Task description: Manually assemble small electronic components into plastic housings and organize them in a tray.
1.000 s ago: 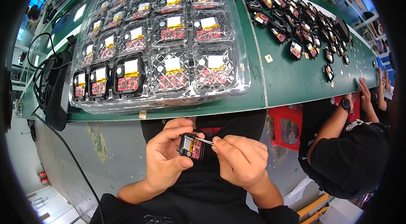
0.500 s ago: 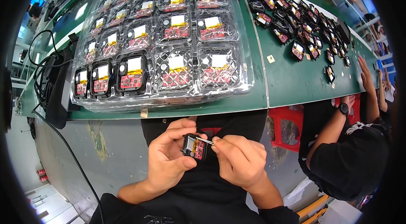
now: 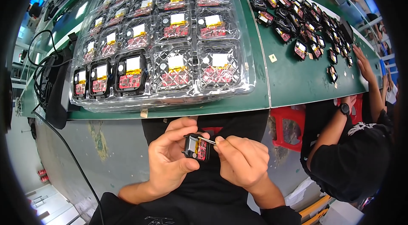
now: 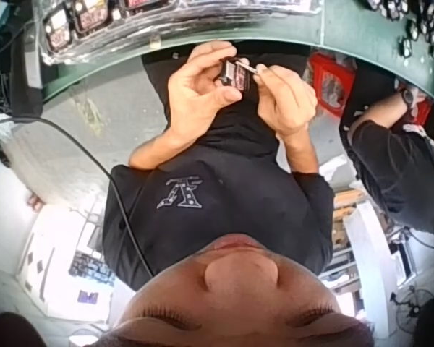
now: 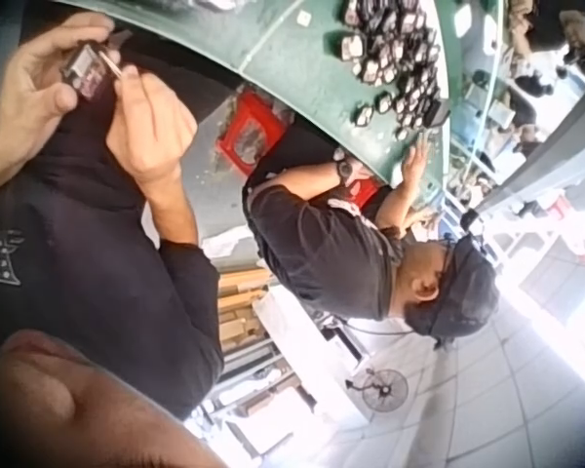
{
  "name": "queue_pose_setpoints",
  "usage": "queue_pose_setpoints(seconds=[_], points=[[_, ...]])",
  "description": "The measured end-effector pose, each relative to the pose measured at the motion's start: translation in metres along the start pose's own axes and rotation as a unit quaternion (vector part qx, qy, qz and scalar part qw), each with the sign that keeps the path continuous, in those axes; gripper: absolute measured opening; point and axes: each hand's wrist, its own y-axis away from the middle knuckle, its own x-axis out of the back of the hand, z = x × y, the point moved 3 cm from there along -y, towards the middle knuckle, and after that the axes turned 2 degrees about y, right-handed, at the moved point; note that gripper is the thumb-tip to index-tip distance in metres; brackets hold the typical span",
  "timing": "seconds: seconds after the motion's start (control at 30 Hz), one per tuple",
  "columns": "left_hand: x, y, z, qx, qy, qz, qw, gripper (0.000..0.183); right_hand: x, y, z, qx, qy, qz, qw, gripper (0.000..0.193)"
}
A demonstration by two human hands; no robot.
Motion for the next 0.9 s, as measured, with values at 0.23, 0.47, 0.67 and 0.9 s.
queue_pose_setpoints(seconds=[0.23,0.47,0.67,0.9], points=[[0.004,-0.002,0.002,0.006,-0.017,-0.009,1.0,0.061,0.001,-0.004,0.004,0.017,-0.02,-0.003,1.0,0.023],[0.002,0.001,-0.001,0.016,-0.005,0.0,1.0,0.06,-0.002,0.001,0.0,0.017,0.0,0.003,1.0,0.025],[-0.001,0.002,-0.001,0.004,-0.008,0.027,1.0,0.06,-0.003,0.002,-0.003,0.031,0.042,0.011,0.999,0.028],[-0.006,0.0,-0.001,-0.01,-0.013,0.034,0.999,0.06,-0.005,0.005,-0.007,0.012,0.027,0.032,0.999,0.029]])
